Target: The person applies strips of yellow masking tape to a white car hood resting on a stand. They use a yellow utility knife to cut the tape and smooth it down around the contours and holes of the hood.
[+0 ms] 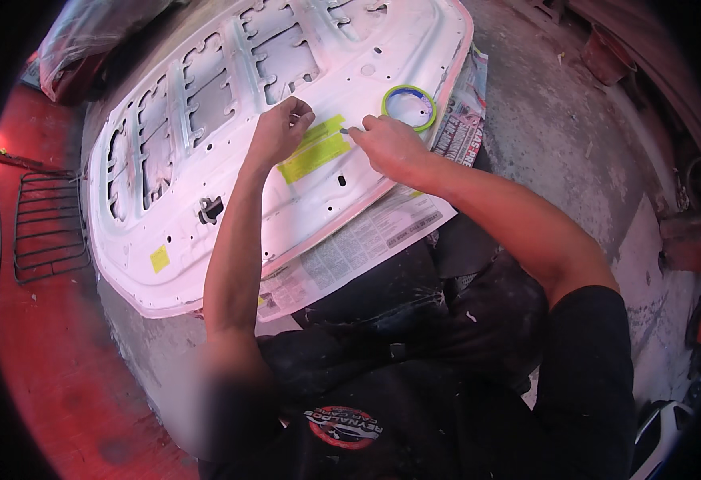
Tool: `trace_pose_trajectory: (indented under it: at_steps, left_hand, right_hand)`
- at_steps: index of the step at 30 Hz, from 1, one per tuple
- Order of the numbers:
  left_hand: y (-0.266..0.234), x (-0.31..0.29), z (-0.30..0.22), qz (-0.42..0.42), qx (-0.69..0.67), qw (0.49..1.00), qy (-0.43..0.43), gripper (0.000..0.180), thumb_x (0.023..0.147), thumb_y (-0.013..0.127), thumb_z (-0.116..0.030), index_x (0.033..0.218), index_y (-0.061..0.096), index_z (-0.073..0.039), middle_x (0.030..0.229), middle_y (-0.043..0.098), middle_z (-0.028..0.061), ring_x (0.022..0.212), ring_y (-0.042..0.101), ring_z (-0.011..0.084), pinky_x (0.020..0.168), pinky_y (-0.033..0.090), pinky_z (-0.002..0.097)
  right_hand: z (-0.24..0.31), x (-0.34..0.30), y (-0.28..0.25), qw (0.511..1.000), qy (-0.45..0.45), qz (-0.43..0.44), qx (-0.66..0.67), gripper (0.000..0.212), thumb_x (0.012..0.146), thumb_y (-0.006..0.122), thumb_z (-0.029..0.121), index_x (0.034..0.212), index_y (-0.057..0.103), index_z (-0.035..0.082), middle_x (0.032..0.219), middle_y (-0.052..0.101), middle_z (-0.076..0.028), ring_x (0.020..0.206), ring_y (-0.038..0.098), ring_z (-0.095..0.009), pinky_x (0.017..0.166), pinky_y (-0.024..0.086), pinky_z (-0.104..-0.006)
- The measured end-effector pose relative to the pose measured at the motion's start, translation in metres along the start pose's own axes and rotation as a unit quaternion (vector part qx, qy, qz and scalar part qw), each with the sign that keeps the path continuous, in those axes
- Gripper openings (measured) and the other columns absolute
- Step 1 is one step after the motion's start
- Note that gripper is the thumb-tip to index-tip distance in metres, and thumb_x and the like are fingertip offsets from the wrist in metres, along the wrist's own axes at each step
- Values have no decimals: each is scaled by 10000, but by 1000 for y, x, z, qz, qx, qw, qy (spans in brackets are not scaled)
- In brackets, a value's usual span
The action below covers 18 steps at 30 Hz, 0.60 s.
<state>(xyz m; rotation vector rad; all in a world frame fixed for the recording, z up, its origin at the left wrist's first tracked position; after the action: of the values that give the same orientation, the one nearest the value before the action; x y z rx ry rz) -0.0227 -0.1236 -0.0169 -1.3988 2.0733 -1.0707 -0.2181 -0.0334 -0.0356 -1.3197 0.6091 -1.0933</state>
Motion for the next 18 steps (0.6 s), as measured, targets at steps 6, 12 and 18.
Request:
trace_pose_trajectory:
  at_steps: [6,12,18]
  left_hand:
    - [7,-1,-6,-2,-7,1000,22,227,891,676,-191,1055,715,-38,982,731,160,907,703,293,830,539,392]
    - [22,-7,-24,6,87,995,51,253,858,699,-268,995,767,-66,948,716,145,879,687,317,792,538,417]
    - [36,-2,-37,21,207,976,59,240,858,660,-227,953,751,-26,921,709,158,845,686,318,773,543,430]
  right_hand:
    - [-15,6,-12,995,77,-55,32,363,881,565,22,1236,642,14,959,667,-181,832,665,-375,731,527,-468]
    - [-25,15,-47,969,144,-148,138,252,946,542,75,1184,615,37,903,668,-241,859,655,-416,746,511,-496]
    - [-30,12,-45,967,154,-135,151,299,991,536,125,1267,617,44,941,676,-234,849,658,-409,739,507,-469]
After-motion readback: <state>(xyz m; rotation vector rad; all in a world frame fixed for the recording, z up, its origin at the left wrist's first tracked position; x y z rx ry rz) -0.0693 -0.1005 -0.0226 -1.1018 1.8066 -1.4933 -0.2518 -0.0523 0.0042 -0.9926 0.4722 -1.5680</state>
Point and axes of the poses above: each hand's wrist, its own x-axis towards the middle knuckle, its own y-axis out of the palm, z = x × y, the point moved 3 cm from there along x, towards the middle knuckle
